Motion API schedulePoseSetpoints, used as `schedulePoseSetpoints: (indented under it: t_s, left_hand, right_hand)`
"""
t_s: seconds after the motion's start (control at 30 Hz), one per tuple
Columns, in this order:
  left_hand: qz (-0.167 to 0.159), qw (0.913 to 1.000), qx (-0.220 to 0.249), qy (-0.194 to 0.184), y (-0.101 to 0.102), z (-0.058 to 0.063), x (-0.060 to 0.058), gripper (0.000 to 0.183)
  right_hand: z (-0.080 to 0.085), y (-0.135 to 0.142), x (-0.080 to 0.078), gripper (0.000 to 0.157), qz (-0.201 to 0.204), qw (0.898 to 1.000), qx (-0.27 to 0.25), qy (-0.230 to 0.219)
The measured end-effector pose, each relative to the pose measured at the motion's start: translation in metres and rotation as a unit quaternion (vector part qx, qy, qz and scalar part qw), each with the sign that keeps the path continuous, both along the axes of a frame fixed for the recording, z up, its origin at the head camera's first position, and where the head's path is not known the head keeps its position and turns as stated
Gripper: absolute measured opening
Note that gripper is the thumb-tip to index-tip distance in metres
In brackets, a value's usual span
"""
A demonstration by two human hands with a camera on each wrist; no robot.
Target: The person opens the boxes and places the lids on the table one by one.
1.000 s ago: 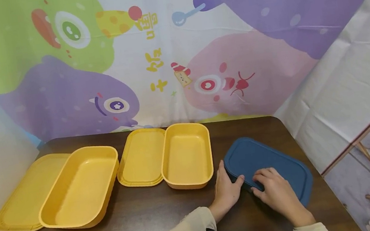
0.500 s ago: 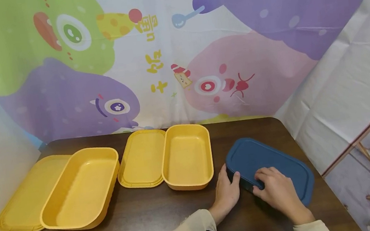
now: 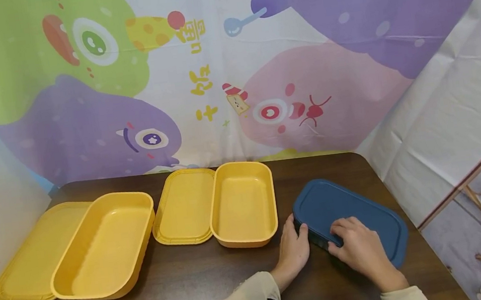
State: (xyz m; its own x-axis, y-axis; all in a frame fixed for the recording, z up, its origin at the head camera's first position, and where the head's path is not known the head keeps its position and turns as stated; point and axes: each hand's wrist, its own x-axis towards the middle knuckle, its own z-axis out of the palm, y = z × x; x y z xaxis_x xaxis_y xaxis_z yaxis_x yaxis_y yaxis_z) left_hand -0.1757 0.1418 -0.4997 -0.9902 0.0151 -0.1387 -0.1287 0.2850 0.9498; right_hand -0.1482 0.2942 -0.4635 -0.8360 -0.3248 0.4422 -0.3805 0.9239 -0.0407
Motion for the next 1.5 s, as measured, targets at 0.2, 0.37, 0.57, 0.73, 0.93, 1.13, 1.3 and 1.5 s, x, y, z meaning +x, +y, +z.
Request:
schedulePoseSetpoints:
  t_s: [0.2, 0.37, 0.57, 0.73, 0.93, 1.13, 1.3, 1.5]
  left_hand:
    - [0.003, 0.9998, 0.019, -0.001, -0.002, 0.000, 0.000, 0.050]
    - [0.010, 0.9997, 0.022, 0.002, -0.003, -0.001, 0.000, 0.045]
    - [0.032, 0.9993, 0.017, 0.012, -0.003, 0.000, 0.000, 0.043]
    - [0.047, 0.9987, -0.005, 0.016, -0.003, 0.001, -0.001, 0.046]
    - [0.049, 0.9981, -0.028, 0.025, -0.003, 0.002, -0.002, 0.048]
    - [0.051, 0.9977, -0.038, 0.024, -0.003, 0.002, -0.002, 0.047]
    - [0.050, 0.9970, -0.057, 0.014, 0.003, 0.004, -0.001, 0.047]
    - [0.045, 0.9960, -0.077, 0.006, 0.006, 0.006, -0.001, 0.048]
  right_hand:
    - [0.004, 0.000, -0.001, 0.023, -0.001, 1.000, -0.008, 0.014]
    - [0.006, -0.001, -0.001, 0.024, 0.011, 0.999, -0.012, 0.039]
    - [0.005, -0.002, 0.001, 0.024, 0.014, 0.999, -0.012, 0.043]
    - [0.005, -0.006, 0.003, 0.024, 0.018, 0.999, -0.008, 0.032]
    - [0.004, -0.006, 0.005, 0.025, 0.017, 1.000, -0.007, 0.025]
    - [0.007, -0.001, 0.011, 0.033, -0.004, 1.000, 0.000, -0.023]
    - [0.010, 0.013, 0.023, 0.044, -0.009, 0.997, 0.008, -0.070]
    - [0.013, 0.031, 0.035, 0.046, -0.021, 0.993, 0.007, -0.112]
